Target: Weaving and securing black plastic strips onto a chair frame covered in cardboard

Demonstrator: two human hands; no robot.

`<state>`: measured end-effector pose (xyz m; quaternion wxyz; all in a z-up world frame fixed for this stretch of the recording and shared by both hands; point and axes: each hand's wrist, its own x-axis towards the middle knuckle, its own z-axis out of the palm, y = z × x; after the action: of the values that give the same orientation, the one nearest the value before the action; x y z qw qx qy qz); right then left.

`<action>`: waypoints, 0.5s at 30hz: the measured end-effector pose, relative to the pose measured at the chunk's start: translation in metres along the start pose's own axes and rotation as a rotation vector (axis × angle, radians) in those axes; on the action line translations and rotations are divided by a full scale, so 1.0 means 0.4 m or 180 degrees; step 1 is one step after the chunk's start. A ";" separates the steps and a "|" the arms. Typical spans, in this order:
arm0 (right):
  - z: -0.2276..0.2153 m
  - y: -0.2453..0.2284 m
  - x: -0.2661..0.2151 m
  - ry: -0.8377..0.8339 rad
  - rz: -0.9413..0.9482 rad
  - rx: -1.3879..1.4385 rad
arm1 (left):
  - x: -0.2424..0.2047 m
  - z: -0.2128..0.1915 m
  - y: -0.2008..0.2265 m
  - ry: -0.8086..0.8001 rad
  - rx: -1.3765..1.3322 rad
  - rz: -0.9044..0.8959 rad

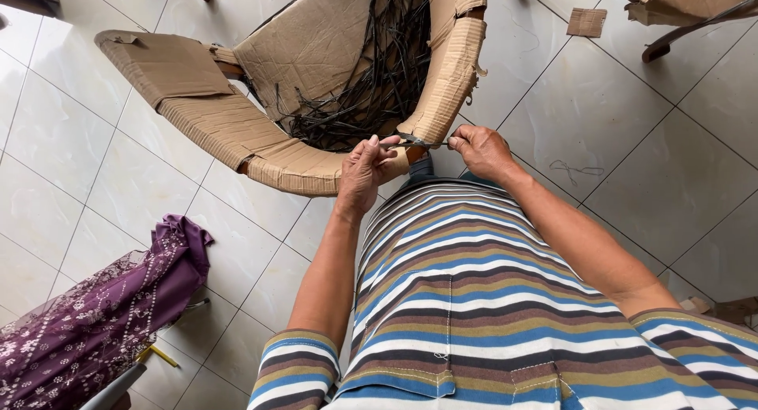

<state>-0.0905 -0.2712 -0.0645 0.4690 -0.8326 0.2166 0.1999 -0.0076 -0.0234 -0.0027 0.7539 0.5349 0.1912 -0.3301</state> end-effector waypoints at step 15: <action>-0.096 -0.145 -0.080 -0.0046 -0.0191 0.0032 | 0.124 0.091 -0.036 -0.0642 0.0743 0.0429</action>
<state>-0.0801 -0.2718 0.0113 0.4805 -0.8349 0.1892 0.1906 0.0149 -0.0749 -0.0313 0.7224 0.5946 0.0386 -0.3508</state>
